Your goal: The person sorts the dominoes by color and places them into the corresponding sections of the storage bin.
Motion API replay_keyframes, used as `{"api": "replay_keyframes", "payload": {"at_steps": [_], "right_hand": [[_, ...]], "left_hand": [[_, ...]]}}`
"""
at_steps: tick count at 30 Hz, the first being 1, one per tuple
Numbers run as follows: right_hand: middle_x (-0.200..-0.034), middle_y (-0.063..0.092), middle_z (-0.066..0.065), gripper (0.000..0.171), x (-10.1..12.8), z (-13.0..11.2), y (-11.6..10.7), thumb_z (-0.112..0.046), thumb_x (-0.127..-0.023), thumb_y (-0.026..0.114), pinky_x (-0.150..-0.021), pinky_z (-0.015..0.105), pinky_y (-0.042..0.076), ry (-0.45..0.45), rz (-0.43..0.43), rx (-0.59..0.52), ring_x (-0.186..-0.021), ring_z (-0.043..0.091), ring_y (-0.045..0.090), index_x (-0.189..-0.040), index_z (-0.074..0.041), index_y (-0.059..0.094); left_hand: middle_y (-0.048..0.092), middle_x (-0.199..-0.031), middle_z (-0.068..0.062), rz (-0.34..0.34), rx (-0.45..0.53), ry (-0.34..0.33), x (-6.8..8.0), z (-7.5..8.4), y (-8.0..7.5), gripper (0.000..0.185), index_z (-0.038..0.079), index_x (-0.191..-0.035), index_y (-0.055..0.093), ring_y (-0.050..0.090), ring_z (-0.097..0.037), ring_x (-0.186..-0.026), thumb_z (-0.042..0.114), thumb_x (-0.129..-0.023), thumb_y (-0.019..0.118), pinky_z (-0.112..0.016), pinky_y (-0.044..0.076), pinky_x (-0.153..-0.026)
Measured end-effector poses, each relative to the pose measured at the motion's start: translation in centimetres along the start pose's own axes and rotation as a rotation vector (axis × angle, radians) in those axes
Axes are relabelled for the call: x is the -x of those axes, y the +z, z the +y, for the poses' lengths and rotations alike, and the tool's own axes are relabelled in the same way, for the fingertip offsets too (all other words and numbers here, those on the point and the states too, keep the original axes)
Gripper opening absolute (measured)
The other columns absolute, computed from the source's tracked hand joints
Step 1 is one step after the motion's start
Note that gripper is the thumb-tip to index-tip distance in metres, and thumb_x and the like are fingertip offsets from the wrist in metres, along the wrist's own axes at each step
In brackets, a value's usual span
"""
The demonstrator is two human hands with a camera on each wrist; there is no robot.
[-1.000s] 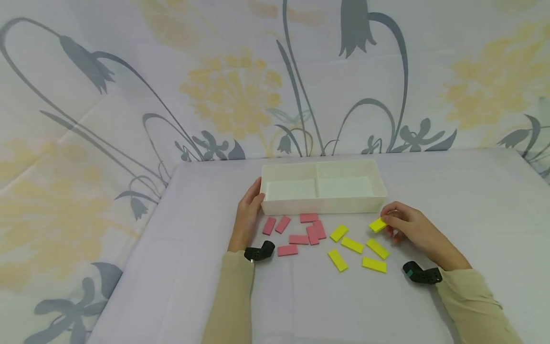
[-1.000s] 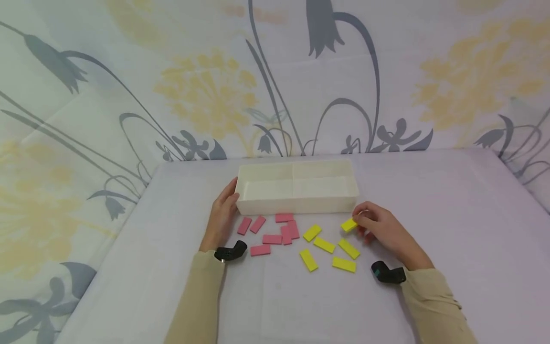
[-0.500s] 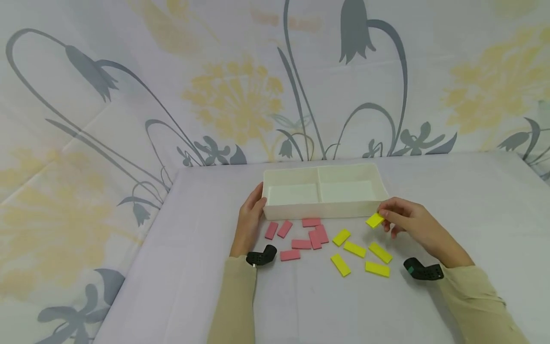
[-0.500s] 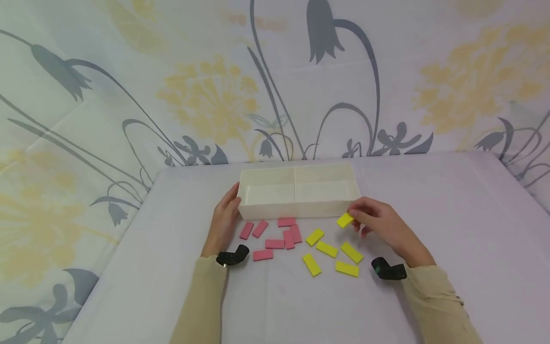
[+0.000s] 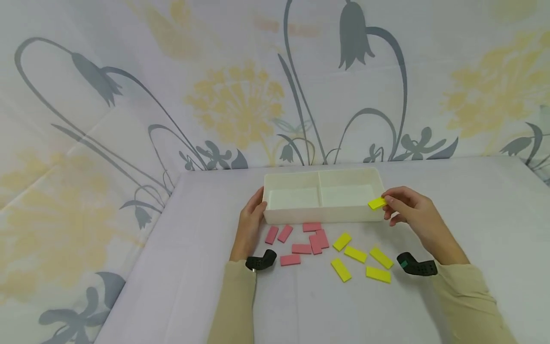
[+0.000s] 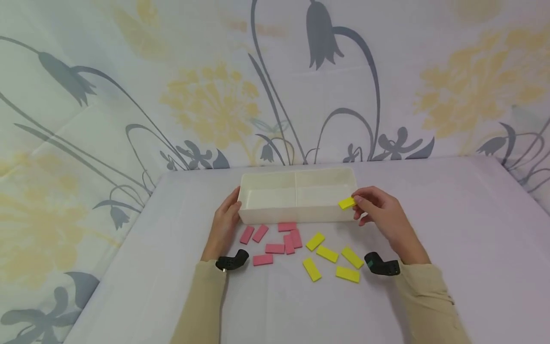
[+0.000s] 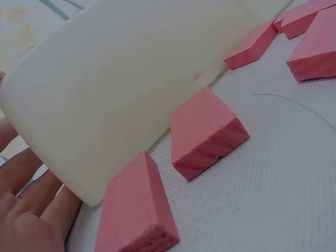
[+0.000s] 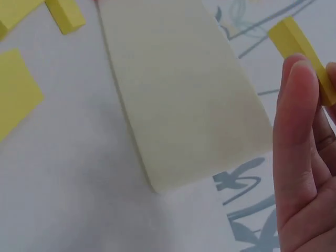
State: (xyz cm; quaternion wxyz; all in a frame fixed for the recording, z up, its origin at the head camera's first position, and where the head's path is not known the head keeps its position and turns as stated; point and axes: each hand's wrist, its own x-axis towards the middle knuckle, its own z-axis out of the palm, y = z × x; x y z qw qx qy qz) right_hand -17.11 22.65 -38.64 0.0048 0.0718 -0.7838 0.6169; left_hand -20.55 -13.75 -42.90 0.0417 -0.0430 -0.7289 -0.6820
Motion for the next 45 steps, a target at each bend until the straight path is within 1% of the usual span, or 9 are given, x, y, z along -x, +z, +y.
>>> {"api": "replay_keyframes", "payload": {"at_steps": [4, 9, 17, 20, 25, 29, 33, 39, 45], "right_hand": [[-0.09, 0.057, 0.015, 0.033, 0.2, 0.9, 0.8, -0.03, -0.09, 0.052, -0.058, 0.032, 0.051, -0.006, 0.035, 0.02, -0.07, 0.023, 0.058, -0.11, -0.004, 0.051], [-0.092, 0.057, 0.012, 0.034, 0.3, 1.5, 1.9, -0.032, -0.09, 0.052, -0.056, 0.031, 0.051, -0.035, 0.112, 0.016, -0.067, 0.022, 0.06, -0.111, -0.005, 0.052], [-0.098, 0.056, 0.018, 0.031, 0.0, 1.4, 2.9, -0.024, -0.09, 0.052, -0.056, 0.029, 0.051, -0.094, 0.136, -0.101, -0.07, 0.021, 0.062, -0.114, -0.004, 0.05], [-0.101, 0.056, 0.016, 0.033, -0.1, 1.3, 3.2, -0.022, -0.09, 0.052, -0.057, 0.028, 0.051, -0.106, 0.129, -0.105, -0.072, 0.019, 0.063, -0.118, -0.004, 0.048], [-0.103, 0.056, 0.01, 0.035, -0.1, 1.2, 3.5, -0.023, -0.091, 0.051, -0.057, 0.027, 0.051, -0.114, 0.136, -0.064, -0.073, 0.016, 0.064, -0.121, -0.006, 0.046], [-0.104, 0.057, 0.009, 0.035, 0.0, 1.3, 3.5, -0.026, -0.091, 0.05, -0.059, 0.03, 0.052, -0.094, 0.142, -0.015, -0.074, 0.018, 0.064, -0.121, -0.009, 0.047], [-0.108, 0.057, 0.008, 0.035, 0.0, 1.1, 3.4, -0.028, -0.091, 0.05, -0.059, 0.03, 0.051, -0.055, 0.136, 0.077, -0.075, 0.021, 0.064, -0.123, -0.013, 0.047], [-0.115, 0.057, 0.007, 0.036, -0.1, 0.6, 3.5, -0.028, -0.092, 0.049, -0.059, 0.032, 0.05, -0.037, 0.139, 0.182, -0.075, 0.02, 0.064, -0.127, -0.021, 0.046], [-0.121, 0.054, 0.007, 0.039, 0.2, 0.3, 3.5, -0.028, -0.093, 0.046, -0.059, 0.03, 0.049, -0.047, 0.123, 0.248, -0.072, 0.022, 0.064, -0.131, -0.018, 0.043]], "left_hand": [[0.042, -0.133, 0.012, 0.011, -0.037, 0.007, 0.3, -0.4, -0.1, 0.04, 0.029, -0.133, 0.042, 0.035, -0.004, -0.123, 0.031, -0.092, 0.046, -0.032, 0.029, -0.1], [0.043, -0.132, 0.011, -0.001, -0.011, 0.002, 0.3, -0.3, -0.2, 0.042, 0.026, -0.133, 0.042, 0.036, -0.005, -0.122, 0.032, -0.092, 0.048, -0.03, 0.03, -0.099], [0.038, -0.138, -0.003, -0.04, 0.049, 0.018, 0.9, 2.1, 0.2, 0.045, 0.011, -0.136, 0.037, 0.033, -0.016, -0.127, 0.021, -0.093, 0.046, -0.033, 0.029, -0.101], [0.039, -0.137, -0.002, -0.038, 0.029, 0.016, 0.9, 2.4, 0.2, 0.045, 0.011, -0.136, 0.037, 0.032, -0.015, -0.127, 0.021, -0.093, 0.045, -0.033, 0.028, -0.101], [0.041, -0.134, 0.008, -0.021, 0.019, -0.01, 0.5, 1.3, 0.0, 0.042, 0.022, -0.134, 0.041, 0.034, -0.007, -0.124, 0.027, -0.093, 0.047, -0.03, 0.029, -0.1], [0.042, -0.133, 0.01, -0.008, 0.015, -0.006, 0.1, 0.3, -0.1, 0.042, 0.026, -0.132, 0.043, 0.036, -0.005, -0.122, 0.033, -0.091, 0.049, -0.029, 0.03, -0.099], [0.043, -0.132, 0.01, 0.006, -0.003, 0.009, 0.0, 0.0, -0.1, 0.042, 0.026, -0.132, 0.044, 0.037, -0.005, -0.121, 0.033, -0.091, 0.049, -0.029, 0.031, -0.099], [0.042, -0.135, 0.003, 0.007, 0.028, 0.012, -0.1, -0.1, -0.1, 0.047, 0.02, -0.134, 0.041, 0.036, -0.011, -0.124, 0.033, -0.09, 0.05, -0.031, 0.032, -0.098], [0.041, -0.135, 0.0, 0.004, 0.027, 0.018, -0.1, -0.2, -0.1, 0.048, 0.016, -0.135, 0.041, 0.036, -0.014, -0.124, 0.033, -0.09, 0.05, -0.032, 0.033, -0.098]]}}
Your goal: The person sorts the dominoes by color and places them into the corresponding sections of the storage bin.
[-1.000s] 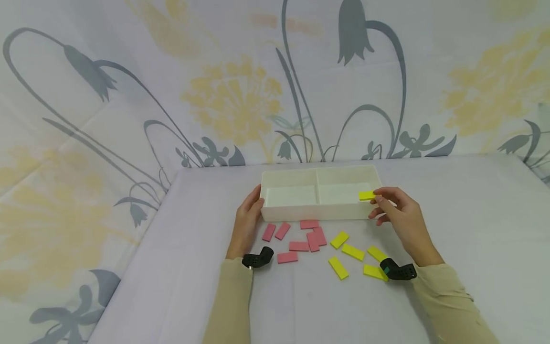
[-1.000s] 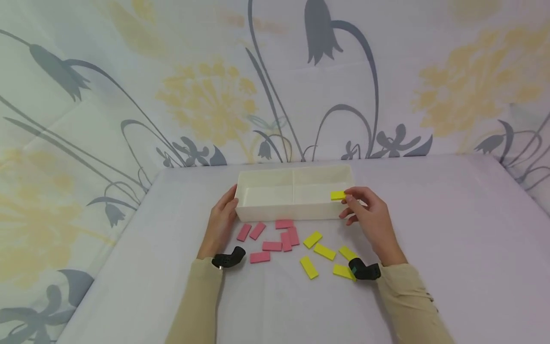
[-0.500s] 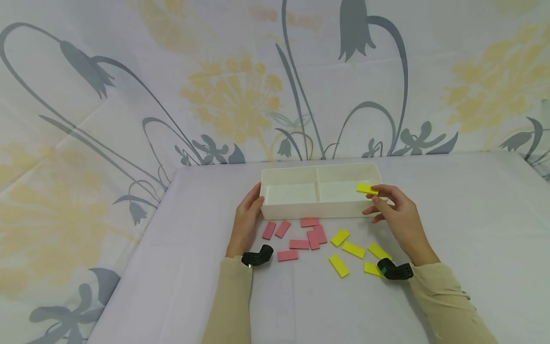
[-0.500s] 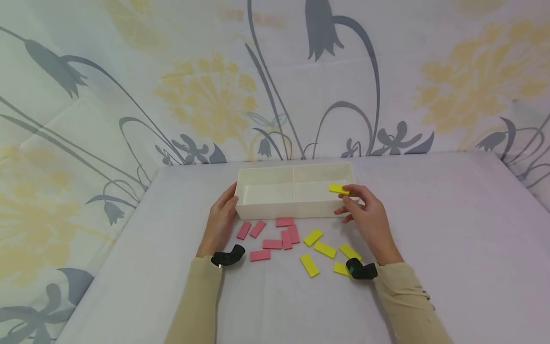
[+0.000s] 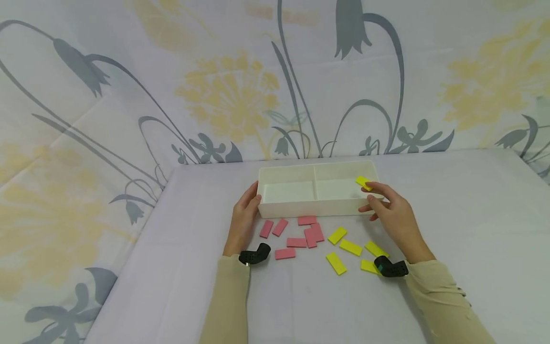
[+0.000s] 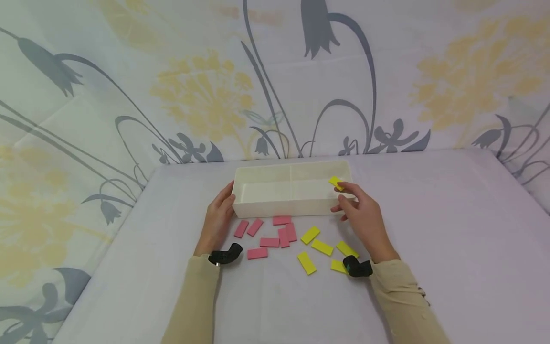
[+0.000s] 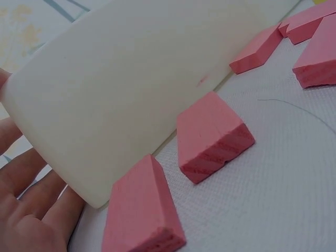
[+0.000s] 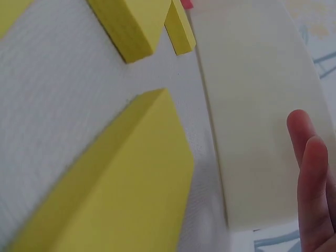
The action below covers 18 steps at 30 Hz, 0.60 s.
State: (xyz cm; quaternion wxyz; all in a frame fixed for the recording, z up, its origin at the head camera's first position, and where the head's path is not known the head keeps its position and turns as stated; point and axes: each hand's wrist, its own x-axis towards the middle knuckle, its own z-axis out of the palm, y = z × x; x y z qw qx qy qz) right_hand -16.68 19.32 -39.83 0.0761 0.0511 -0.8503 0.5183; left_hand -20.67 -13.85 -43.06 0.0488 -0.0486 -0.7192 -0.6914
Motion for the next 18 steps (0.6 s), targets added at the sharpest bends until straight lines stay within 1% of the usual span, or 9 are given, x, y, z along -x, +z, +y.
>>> {"api": "replay_keyframes", "payload": {"at_steps": [4, 7, 8, 11, 14, 15, 18], "right_hand": [[-0.124, 0.052, 0.004, 0.039, -0.01, -0.09, 0.02, -0.03, -0.093, 0.046, -0.06, 0.03, 0.048, 0.007, -0.002, 0.018, -0.071, 0.022, 0.063, -0.131, -0.02, 0.043], [-0.11, 0.061, 0.005, 0.039, -0.12, -0.06, 0.04, -0.032, -0.093, 0.046, -0.061, 0.032, 0.047, 0.027, -0.01, 0.03, -0.069, 0.023, 0.062, -0.131, -0.022, 0.043], [-0.104, 0.064, 0.006, 0.04, -0.15, -0.05, 0.03, -0.032, -0.093, 0.046, -0.062, 0.033, 0.047, 0.035, -0.015, 0.035, -0.068, 0.024, 0.062, -0.131, -0.022, 0.043], [-0.087, 0.068, 0.006, 0.04, -0.17, -0.01, 0.01, -0.035, -0.092, 0.045, -0.063, 0.034, 0.046, 0.072, -0.019, 0.046, -0.066, 0.025, 0.061, -0.13, -0.024, 0.043], [-0.085, 0.068, 0.005, 0.041, -0.14, 0.03, 0.02, -0.037, -0.092, 0.044, -0.062, 0.033, 0.044, 0.088, -0.024, 0.059, -0.066, 0.025, 0.06, -0.131, -0.024, 0.042], [-0.085, 0.068, 0.005, 0.042, -0.12, 0.03, 0.03, -0.038, -0.092, 0.044, -0.062, 0.032, 0.043, 0.09, -0.024, 0.062, -0.066, 0.025, 0.06, -0.132, -0.025, 0.042], [-0.085, 0.068, 0.005, 0.042, -0.09, 0.05, 0.07, -0.039, -0.092, 0.044, -0.061, 0.031, 0.042, 0.101, -0.024, 0.069, -0.067, 0.024, 0.06, -0.131, -0.025, 0.043]], "left_hand": [[0.041, -0.136, -0.003, -0.004, 0.027, 0.014, -0.12, 0.06, 0.03, 0.048, 0.014, -0.135, 0.041, 0.037, -0.017, -0.124, 0.029, -0.091, 0.051, -0.032, 0.033, -0.098], [0.041, -0.136, -0.004, 0.0, 0.029, 0.015, -0.09, 0.16, 0.04, 0.047, 0.013, -0.135, 0.04, 0.037, -0.018, -0.124, 0.027, -0.091, 0.05, -0.031, 0.034, -0.097], [0.04, -0.137, -0.005, -0.002, 0.03, 0.01, 0.06, 0.49, 0.07, 0.047, 0.011, -0.135, 0.04, 0.036, -0.019, -0.125, 0.025, -0.092, 0.049, -0.031, 0.033, -0.098], [0.038, -0.138, -0.007, -0.015, 0.036, 0.0, 0.07, 0.56, 0.04, 0.046, 0.009, -0.136, 0.037, 0.034, -0.02, -0.126, 0.022, -0.093, 0.047, -0.032, 0.032, -0.098], [0.037, -0.138, -0.008, -0.025, 0.034, -0.001, 0.09, 0.51, 0.02, 0.047, 0.009, -0.137, 0.036, 0.034, -0.021, -0.126, 0.023, -0.093, 0.046, -0.033, 0.031, -0.099], [0.037, -0.138, -0.007, -0.022, 0.029, 0.003, -0.02, 0.16, -0.03, 0.047, 0.01, -0.136, 0.037, 0.035, -0.019, -0.126, 0.025, -0.093, 0.047, -0.032, 0.032, -0.098], [0.039, -0.137, -0.004, -0.013, 0.014, 0.01, 0.08, 0.05, -0.02, 0.048, 0.013, -0.135, 0.039, 0.036, -0.017, -0.125, 0.03, -0.091, 0.049, -0.031, 0.033, -0.098]]}}
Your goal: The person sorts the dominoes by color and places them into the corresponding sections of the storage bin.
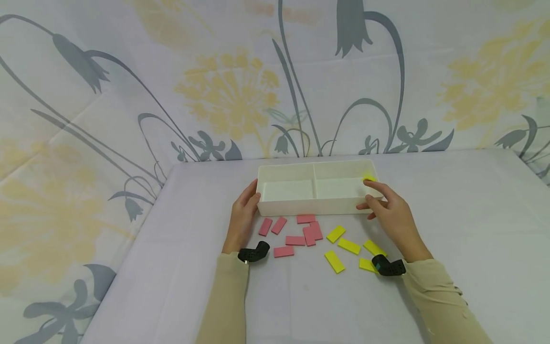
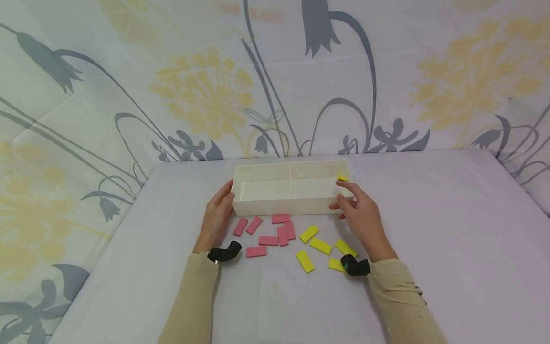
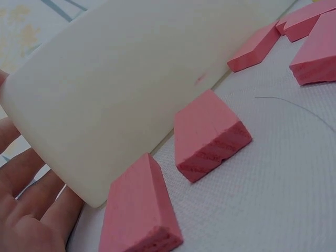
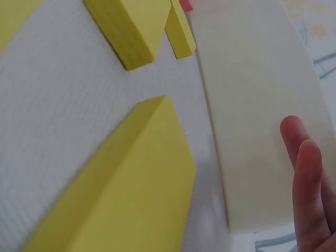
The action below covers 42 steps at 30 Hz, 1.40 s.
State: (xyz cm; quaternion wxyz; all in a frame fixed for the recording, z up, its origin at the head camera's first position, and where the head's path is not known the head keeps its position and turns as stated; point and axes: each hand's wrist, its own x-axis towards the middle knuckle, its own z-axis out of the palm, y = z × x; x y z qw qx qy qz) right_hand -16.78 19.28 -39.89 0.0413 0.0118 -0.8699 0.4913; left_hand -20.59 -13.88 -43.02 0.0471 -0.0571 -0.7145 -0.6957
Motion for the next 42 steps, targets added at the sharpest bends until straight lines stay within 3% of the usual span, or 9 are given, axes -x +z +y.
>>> {"api": "replay_keyframes", "payload": {"at_steps": [11, 20, 25, 28, 31, 33, 39, 42], "right_hand": [[-0.085, 0.068, 0.006, 0.039, 0.0, 0.2, -0.1, -0.037, -0.093, 0.043, -0.064, 0.037, 0.046, -0.029, 0.003, -0.025, -0.066, 0.025, 0.061, -0.129, -0.022, 0.046], [-0.085, 0.068, 0.009, 0.038, -0.2, 0.5, -0.6, -0.036, -0.092, 0.045, -0.066, 0.038, 0.047, -0.062, -0.051, -0.075, -0.07, 0.026, 0.061, -0.126, -0.021, 0.048], [-0.109, 0.06, 0.008, 0.033, -0.4, 0.7, -1.2, -0.032, -0.091, 0.05, -0.067, 0.034, 0.049, -0.114, -0.153, -0.267, -0.084, 0.024, 0.062, -0.12, -0.017, 0.054], [-0.113, 0.057, 0.009, 0.03, -0.2, 0.7, -1.5, -0.027, -0.091, 0.05, -0.069, 0.034, 0.049, -0.136, -0.299, -0.319, -0.088, 0.024, 0.061, -0.115, -0.009, 0.057], [-0.107, 0.06, 0.01, 0.031, 0.2, 0.8, -1.5, -0.027, -0.091, 0.051, -0.07, 0.035, 0.05, -0.131, -0.451, -0.253, -0.089, 0.023, 0.06, -0.114, -0.006, 0.056], [-0.105, 0.061, 0.009, 0.033, 0.4, 0.9, -1.4, -0.027, -0.09, 0.053, -0.07, 0.035, 0.05, -0.125, -0.505, -0.188, -0.088, 0.023, 0.06, -0.114, -0.005, 0.056], [-0.104, 0.061, 0.002, 0.036, 0.5, 1.2, -0.8, -0.034, -0.087, 0.056, -0.072, 0.03, 0.047, -0.081, -0.559, 0.029, -0.09, 0.02, 0.057, -0.114, -0.011, 0.057], [-0.107, 0.059, 0.001, 0.038, 0.2, 1.1, 0.3, -0.034, -0.086, 0.058, -0.076, 0.031, 0.046, -0.096, -0.585, 0.07, -0.096, 0.02, 0.053, -0.116, -0.012, 0.056]], "left_hand": [[0.04, -0.136, -0.002, 0.0, 0.018, -0.009, -0.2, 0.2, 0.1, 0.048, 0.015, -0.135, 0.04, 0.038, -0.016, -0.123, 0.03, -0.091, 0.05, -0.031, 0.034, -0.097], [0.04, -0.136, -0.002, 0.004, 0.028, -0.013, -0.1, 0.1, 0.1, 0.048, 0.015, -0.135, 0.041, 0.036, -0.016, -0.124, 0.032, -0.09, 0.051, -0.031, 0.034, -0.097], [0.041, -0.136, 0.002, 0.015, 0.024, -0.016, 0.0, 0.2, 0.2, 0.046, 0.019, -0.134, 0.041, 0.036, -0.013, -0.124, 0.031, -0.091, 0.05, -0.031, 0.033, -0.098], [0.042, -0.134, 0.004, 0.014, 0.012, -0.02, -0.1, 0.2, 0.4, 0.044, 0.021, -0.134, 0.042, 0.036, -0.01, -0.123, 0.029, -0.091, 0.05, -0.031, 0.033, -0.098], [0.041, -0.135, 0.001, -0.003, 0.024, -0.009, -0.2, 0.3, 0.8, 0.044, 0.018, -0.134, 0.041, 0.035, -0.013, -0.124, 0.024, -0.091, 0.05, -0.033, 0.031, -0.099], [0.04, -0.136, -0.002, -0.019, 0.037, 0.002, -0.4, 0.2, 1.1, 0.045, 0.014, -0.135, 0.04, 0.035, -0.015, -0.125, 0.021, -0.092, 0.049, -0.034, 0.031, -0.099], [0.032, -0.141, -0.003, -0.078, 0.06, -0.008, -0.5, -0.1, 0.9, 0.047, 0.013, -0.139, 0.032, 0.029, -0.018, -0.129, 0.012, -0.093, 0.044, -0.035, 0.03, -0.1], [0.028, -0.143, -0.003, -0.099, 0.039, 0.027, -0.4, 0.1, 0.1, 0.049, 0.013, -0.14, 0.029, 0.024, -0.02, -0.131, 0.008, -0.094, 0.041, -0.037, 0.027, -0.101]]}}
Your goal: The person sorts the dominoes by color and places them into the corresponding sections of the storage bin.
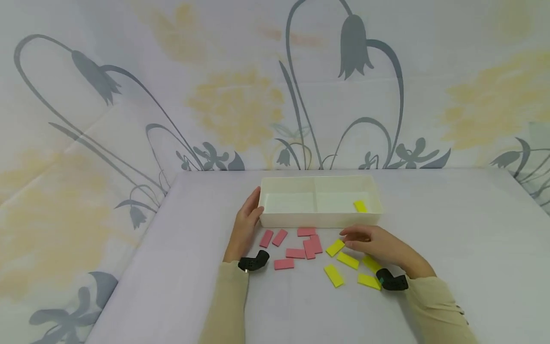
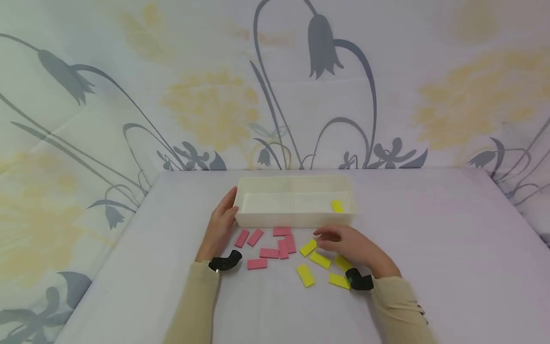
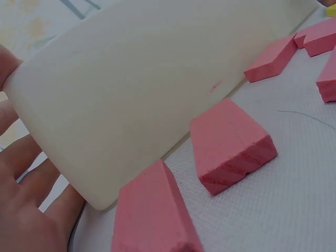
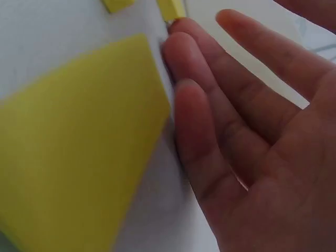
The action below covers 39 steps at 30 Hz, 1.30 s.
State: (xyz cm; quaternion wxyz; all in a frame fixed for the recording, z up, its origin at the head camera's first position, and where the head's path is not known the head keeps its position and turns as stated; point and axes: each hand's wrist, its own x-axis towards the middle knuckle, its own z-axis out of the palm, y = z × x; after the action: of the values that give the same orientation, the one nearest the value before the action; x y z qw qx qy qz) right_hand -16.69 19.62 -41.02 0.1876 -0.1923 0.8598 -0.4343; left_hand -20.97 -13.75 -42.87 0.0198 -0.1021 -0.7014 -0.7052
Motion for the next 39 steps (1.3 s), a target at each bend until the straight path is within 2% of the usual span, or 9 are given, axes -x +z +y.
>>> {"api": "replay_keyframes", "payload": {"at_steps": [6, 13, 19, 22, 25, 32, 39], "right_hand": [[-0.094, 0.055, -0.003, 0.038, -0.2, -0.3, 2.0, -0.033, -0.081, 0.064, -0.075, 0.029, 0.043, 0.024, 0.05, 0.043, -0.087, 0.016, 0.05, -0.113, -0.014, 0.057], [-0.092, 0.051, -0.002, 0.038, 1.2, -0.4, 2.2, -0.028, -0.078, 0.068, -0.071, 0.032, 0.041, 0.066, 0.118, 0.163, -0.082, 0.016, 0.046, -0.111, -0.014, 0.058], [-0.089, 0.048, -0.002, 0.03, 1.0, -1.2, 2.0, -0.024, -0.077, 0.069, -0.067, 0.03, 0.04, 0.104, 0.139, 0.224, -0.078, 0.016, 0.044, -0.105, -0.015, 0.06], [-0.088, 0.047, -0.001, 0.027, 0.9, -1.6, 2.0, -0.023, -0.077, 0.069, -0.066, 0.03, 0.04, 0.131, 0.139, 0.236, -0.079, 0.016, 0.044, -0.101, -0.015, 0.06], [-0.086, 0.047, -0.001, 0.025, 0.8, -1.8, 1.9, -0.024, -0.076, 0.07, -0.066, 0.03, 0.04, 0.14, 0.139, 0.247, -0.078, 0.016, 0.044, -0.097, -0.015, 0.059], [-0.082, 0.049, -0.001, 0.027, -0.1, -2.0, 2.1, -0.023, -0.075, 0.071, -0.066, 0.03, 0.041, 0.082, 0.13, 0.233, -0.076, 0.015, 0.045, -0.094, -0.013, 0.056], [-0.076, 0.049, -0.002, 0.02, -0.4, -2.0, 2.2, -0.016, -0.076, 0.069, -0.063, 0.029, 0.04, 0.066, 0.123, 0.212, -0.072, 0.015, 0.046, -0.088, -0.014, 0.054]], "left_hand": [[0.021, -0.146, -0.009, -0.094, 0.031, 0.031, 0.2, 1.4, -0.2, 0.053, 0.007, -0.142, 0.021, 0.017, -0.025, -0.133, 0.004, -0.092, 0.039, -0.043, 0.019, -0.104], [0.024, -0.145, -0.004, -0.127, -0.014, 0.044, -1.4, -0.4, 1.1, 0.054, 0.01, -0.142, 0.023, 0.019, -0.023, -0.133, 0.002, -0.091, 0.039, -0.042, 0.02, -0.104], [0.026, -0.145, -0.004, -0.138, -0.031, 0.041, -1.5, 1.5, 1.6, 0.052, 0.007, -0.141, 0.025, 0.02, -0.023, -0.132, 0.003, -0.091, 0.039, -0.042, 0.021, -0.104], [0.026, -0.144, -0.006, -0.127, -0.027, 0.03, -1.2, 1.8, 1.8, 0.052, 0.006, -0.14, 0.025, 0.021, -0.024, -0.132, 0.003, -0.091, 0.04, -0.04, 0.024, -0.103], [0.027, -0.144, -0.004, -0.113, -0.032, 0.015, -1.2, 1.4, 1.6, 0.052, 0.008, -0.141, 0.026, 0.023, -0.021, -0.132, 0.002, -0.091, 0.039, -0.037, 0.026, -0.102], [0.029, -0.142, 0.007, -0.027, -0.044, 0.0, -0.4, 0.3, 0.4, 0.05, 0.02, -0.14, 0.029, 0.025, -0.012, -0.13, 0.009, -0.093, 0.039, -0.035, 0.026, -0.102], [0.028, -0.144, -0.002, 0.003, -0.042, -0.002, 0.7, 0.9, 0.4, 0.048, 0.013, -0.14, 0.028, 0.023, -0.021, -0.131, 0.012, -0.094, 0.04, -0.037, 0.026, -0.102]]}}
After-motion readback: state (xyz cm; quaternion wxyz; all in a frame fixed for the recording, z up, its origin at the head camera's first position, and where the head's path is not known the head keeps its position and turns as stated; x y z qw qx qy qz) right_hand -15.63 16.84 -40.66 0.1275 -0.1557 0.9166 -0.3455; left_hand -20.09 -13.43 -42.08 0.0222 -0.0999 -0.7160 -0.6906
